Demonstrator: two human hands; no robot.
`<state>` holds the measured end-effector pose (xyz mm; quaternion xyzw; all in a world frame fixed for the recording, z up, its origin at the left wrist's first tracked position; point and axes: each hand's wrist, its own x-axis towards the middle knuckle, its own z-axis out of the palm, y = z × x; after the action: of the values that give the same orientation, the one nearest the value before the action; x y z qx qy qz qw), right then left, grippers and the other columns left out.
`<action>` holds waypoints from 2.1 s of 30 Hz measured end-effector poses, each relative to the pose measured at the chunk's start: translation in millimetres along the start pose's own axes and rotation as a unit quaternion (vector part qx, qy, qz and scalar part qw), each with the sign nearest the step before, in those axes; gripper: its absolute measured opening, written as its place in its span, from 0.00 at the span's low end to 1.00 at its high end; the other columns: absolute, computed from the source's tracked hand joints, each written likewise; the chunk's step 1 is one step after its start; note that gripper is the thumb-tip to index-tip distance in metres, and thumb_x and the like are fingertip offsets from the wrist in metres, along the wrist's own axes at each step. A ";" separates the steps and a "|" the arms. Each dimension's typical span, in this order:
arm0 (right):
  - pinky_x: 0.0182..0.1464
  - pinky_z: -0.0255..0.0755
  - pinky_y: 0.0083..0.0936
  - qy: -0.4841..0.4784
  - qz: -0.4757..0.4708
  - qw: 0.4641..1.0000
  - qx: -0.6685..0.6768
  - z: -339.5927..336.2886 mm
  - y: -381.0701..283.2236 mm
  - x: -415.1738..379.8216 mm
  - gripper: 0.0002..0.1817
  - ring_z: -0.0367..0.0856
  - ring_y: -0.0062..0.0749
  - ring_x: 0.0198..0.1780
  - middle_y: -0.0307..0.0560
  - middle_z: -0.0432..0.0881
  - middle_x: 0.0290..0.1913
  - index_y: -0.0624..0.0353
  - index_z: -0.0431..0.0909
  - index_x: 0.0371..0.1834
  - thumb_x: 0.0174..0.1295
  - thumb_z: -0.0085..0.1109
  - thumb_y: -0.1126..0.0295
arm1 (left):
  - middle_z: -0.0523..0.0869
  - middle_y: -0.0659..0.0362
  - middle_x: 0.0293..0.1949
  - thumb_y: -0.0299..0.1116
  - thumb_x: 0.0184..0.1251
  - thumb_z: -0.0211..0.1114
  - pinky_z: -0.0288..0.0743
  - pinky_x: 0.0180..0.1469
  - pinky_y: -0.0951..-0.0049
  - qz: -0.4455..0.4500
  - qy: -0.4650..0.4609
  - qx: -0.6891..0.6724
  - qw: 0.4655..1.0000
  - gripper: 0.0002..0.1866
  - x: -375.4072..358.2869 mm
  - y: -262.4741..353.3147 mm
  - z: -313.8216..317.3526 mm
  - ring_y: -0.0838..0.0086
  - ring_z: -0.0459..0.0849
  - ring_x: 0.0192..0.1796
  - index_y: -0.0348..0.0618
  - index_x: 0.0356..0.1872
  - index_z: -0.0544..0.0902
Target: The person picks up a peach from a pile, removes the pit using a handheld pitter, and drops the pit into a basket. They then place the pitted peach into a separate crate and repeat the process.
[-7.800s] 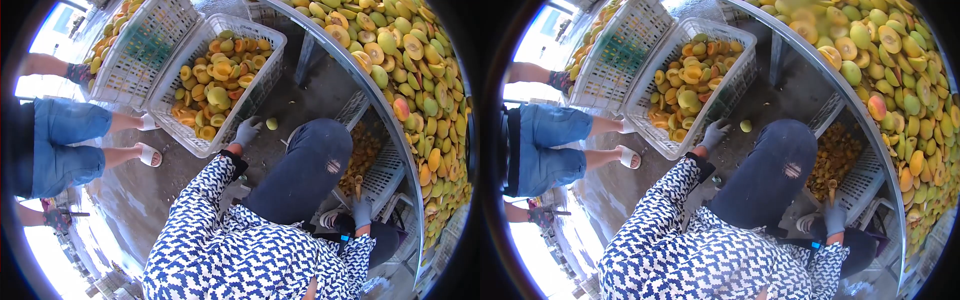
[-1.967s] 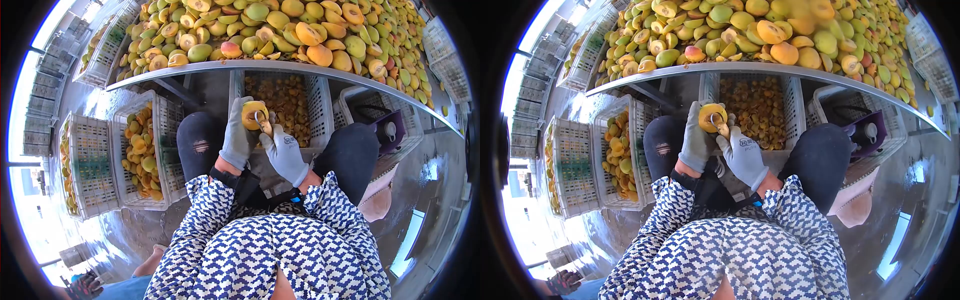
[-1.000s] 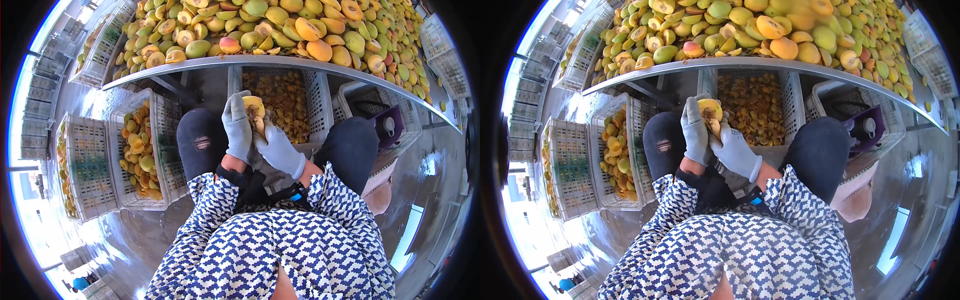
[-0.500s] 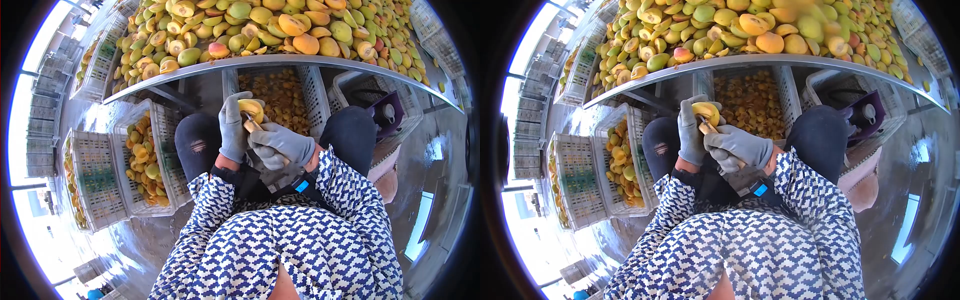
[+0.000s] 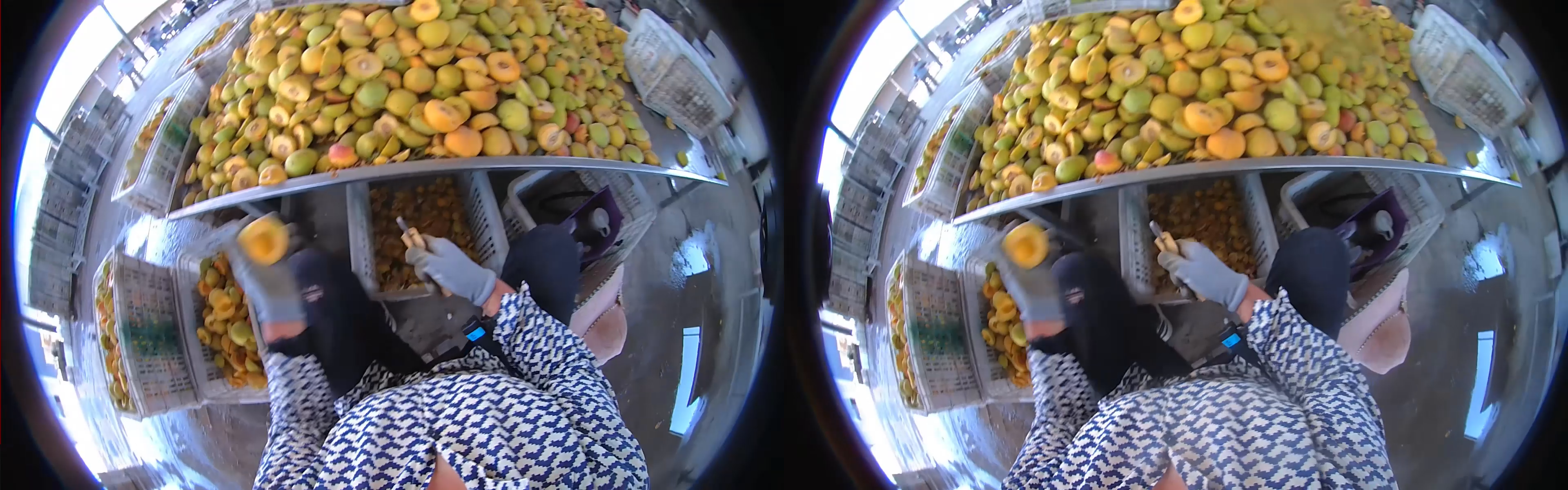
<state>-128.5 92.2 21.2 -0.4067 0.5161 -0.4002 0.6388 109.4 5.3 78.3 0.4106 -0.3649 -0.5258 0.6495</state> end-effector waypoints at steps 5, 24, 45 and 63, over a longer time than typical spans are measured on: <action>0.31 0.68 0.42 0.189 -0.190 0.860 -0.435 -13.5 50.3 16.3 0.18 0.78 0.54 0.29 0.61 0.77 0.25 0.65 0.71 0.33 0.61 0.53 0.57 | 0.74 0.46 0.54 0.41 0.62 0.60 0.68 0.57 0.61 0.340 0.189 0.631 0.672 0.22 48.2 33.3 -130.3 0.56 0.75 0.53 0.38 0.53 0.74; 0.19 0.62 0.18 0.276 -0.096 0.954 0.067 -53.7 3.6 -7.9 0.10 0.69 0.15 0.18 0.37 0.72 0.19 0.61 0.71 0.34 0.63 0.53 0.64 | 0.82 0.50 0.45 0.62 0.39 0.69 0.73 0.48 0.64 0.161 -0.377 0.732 0.543 0.44 106.5 -108.7 236.3 0.58 0.81 0.48 0.51 0.59 0.68; 0.24 0.71 0.35 0.306 -0.319 0.815 -0.374 -9.3 11.3 -4.8 0.09 0.78 0.47 0.24 0.53 0.78 0.23 0.59 0.72 0.33 0.62 0.55 0.64 | 0.75 0.55 0.50 0.28 0.63 0.60 0.81 0.41 0.70 -0.253 -0.241 -0.079 0.934 0.24 -27.6 -103.2 82.1 0.66 0.81 0.45 0.52 0.57 0.60; 0.24 0.65 0.30 0.283 -0.138 0.936 -0.157 -27.3 0.6 -0.5 0.14 0.73 0.34 0.20 0.47 0.74 0.19 0.63 0.73 0.34 0.64 0.53 0.61 | 0.79 0.60 0.41 0.35 0.60 0.63 0.73 0.45 0.79 -0.187 -0.372 0.126 0.900 0.22 -33.5 -124.6 63.8 0.80 0.76 0.42 0.36 0.53 0.71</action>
<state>-155.4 89.9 17.1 -0.4387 0.6705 -0.4970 0.3331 -2.2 14.9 -12.1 0.3243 -0.5597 -0.7018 0.2983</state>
